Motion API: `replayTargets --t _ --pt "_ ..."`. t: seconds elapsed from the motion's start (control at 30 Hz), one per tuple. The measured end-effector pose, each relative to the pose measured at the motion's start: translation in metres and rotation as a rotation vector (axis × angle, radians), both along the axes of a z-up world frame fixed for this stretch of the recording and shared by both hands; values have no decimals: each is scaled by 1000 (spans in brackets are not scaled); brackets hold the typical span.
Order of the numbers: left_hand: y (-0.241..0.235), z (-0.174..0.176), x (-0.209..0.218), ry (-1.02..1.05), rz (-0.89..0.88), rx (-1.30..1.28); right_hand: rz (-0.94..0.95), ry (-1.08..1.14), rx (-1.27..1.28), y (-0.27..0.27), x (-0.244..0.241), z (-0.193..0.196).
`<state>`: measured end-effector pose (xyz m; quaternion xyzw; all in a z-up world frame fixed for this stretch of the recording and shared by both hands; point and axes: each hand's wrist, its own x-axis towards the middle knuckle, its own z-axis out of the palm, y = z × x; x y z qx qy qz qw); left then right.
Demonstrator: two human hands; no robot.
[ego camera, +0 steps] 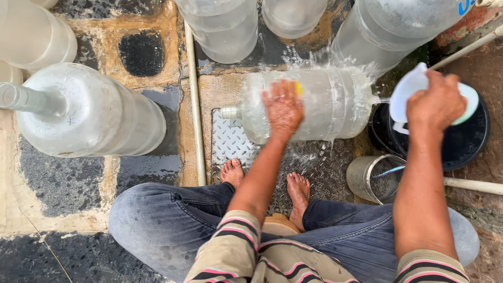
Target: The person scrubs the exterior of large plastic water jugs using a yellow sponge and water from a nearby bucket. They handle the jugs one at a time, rotating them to clean different sides before rinsing and placing them aside.
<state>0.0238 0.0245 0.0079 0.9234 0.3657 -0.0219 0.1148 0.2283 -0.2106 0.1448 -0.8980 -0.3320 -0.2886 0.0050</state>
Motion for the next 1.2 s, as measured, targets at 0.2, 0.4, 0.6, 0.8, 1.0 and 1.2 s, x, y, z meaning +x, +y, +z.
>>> replayTargets --t 0.2,0.4,0.6,0.8,1.0,1.2 --pt "59 46 -66 66 164 -84 115 747 541 12 15 -86" --pt "-36 28 -3 -71 -271 -6 -215 591 798 54 -73 -177" --pt "60 24 -50 154 63 -65 -101 420 931 46 -111 -219" --pt "30 12 -56 -55 -36 134 -74 450 927 56 -149 -239" --pt "-80 19 -39 -58 -358 101 -92 634 892 49 -148 -224" --pt "35 8 -87 -233 -80 157 40 540 437 82 -185 -174"
